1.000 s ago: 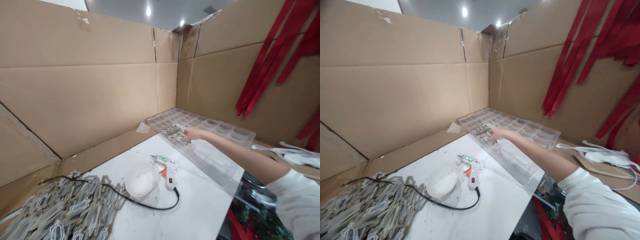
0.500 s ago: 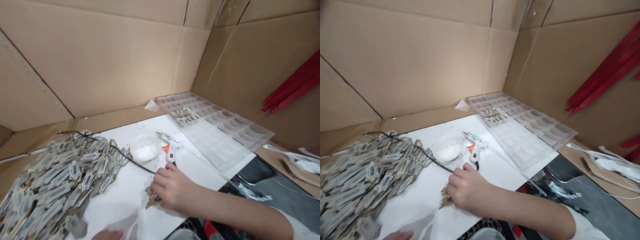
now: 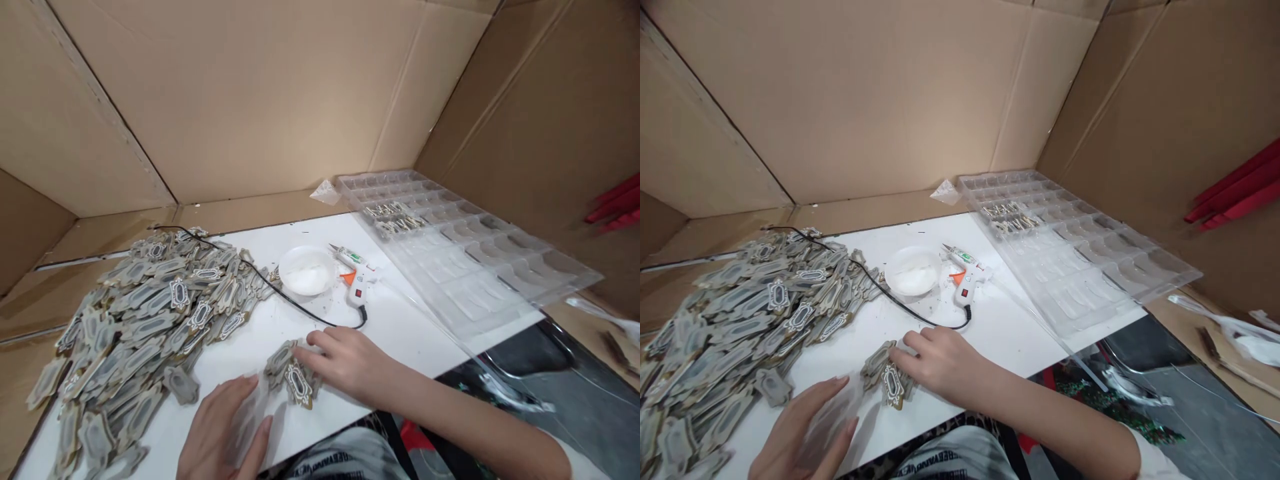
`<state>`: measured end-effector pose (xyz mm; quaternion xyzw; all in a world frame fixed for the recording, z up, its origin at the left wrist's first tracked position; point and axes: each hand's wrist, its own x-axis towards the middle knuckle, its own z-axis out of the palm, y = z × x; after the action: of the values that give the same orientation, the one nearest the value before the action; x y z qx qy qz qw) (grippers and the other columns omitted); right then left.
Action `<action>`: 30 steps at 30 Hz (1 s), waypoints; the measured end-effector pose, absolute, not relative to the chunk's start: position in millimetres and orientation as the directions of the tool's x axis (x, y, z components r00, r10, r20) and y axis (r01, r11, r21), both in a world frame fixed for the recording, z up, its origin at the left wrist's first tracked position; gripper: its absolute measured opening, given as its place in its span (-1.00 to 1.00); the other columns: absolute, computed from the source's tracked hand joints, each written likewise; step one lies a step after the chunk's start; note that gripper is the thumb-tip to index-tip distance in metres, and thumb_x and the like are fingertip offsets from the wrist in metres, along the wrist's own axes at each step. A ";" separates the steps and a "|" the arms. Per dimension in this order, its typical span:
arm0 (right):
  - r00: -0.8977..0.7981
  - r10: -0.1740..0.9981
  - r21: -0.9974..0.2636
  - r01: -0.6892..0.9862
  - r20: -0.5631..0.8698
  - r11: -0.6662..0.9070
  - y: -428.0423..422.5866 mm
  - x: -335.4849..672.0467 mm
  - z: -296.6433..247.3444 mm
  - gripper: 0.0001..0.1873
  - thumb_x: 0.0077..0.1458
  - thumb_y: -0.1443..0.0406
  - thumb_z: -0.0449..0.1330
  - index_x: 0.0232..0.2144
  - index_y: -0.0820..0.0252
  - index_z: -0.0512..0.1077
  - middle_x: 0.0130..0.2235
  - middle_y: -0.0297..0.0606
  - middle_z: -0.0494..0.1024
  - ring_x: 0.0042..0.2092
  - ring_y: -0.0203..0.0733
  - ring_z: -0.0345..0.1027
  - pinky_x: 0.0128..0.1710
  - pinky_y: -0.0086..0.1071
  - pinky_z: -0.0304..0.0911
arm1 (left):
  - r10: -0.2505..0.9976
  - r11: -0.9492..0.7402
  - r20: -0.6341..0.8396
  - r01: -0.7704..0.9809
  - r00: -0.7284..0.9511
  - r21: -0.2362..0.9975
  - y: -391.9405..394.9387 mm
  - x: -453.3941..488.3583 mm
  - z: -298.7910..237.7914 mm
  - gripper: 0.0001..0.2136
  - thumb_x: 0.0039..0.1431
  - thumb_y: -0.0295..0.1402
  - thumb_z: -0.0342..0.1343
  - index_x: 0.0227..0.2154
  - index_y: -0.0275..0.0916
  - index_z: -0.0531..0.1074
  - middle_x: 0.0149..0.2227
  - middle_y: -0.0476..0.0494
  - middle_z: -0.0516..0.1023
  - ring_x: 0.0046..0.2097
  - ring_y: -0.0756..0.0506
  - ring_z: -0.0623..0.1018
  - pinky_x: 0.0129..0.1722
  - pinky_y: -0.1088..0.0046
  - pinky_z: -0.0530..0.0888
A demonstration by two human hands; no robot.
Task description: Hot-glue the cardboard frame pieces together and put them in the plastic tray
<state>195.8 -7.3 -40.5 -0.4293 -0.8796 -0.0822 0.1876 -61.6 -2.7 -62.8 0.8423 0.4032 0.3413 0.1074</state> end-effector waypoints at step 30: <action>-0.403 0.805 -0.273 0.793 0.435 0.545 -41.5 173.4 -52.8 -0.71 0.22 0.24 0.23 -0.01 0.16 0.43 -0.01 -0.31 0.58 -0.15 -0.15 0.31 -0.17 -0.21 0.18 | 0.695 -0.705 0.415 0.671 0.588 0.230 18.7 -33.5 -60.0 -0.69 0.34 -0.18 -0.07 -0.36 -0.13 0.53 -0.29 -0.10 0.59 -0.44 -0.01 0.58 -0.43 0.52 0.54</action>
<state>173.4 -41.5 -52.8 -0.4770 -0.8376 0.0116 0.2660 -33.5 18.7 -60.0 0.8906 0.3832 0.2436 0.0245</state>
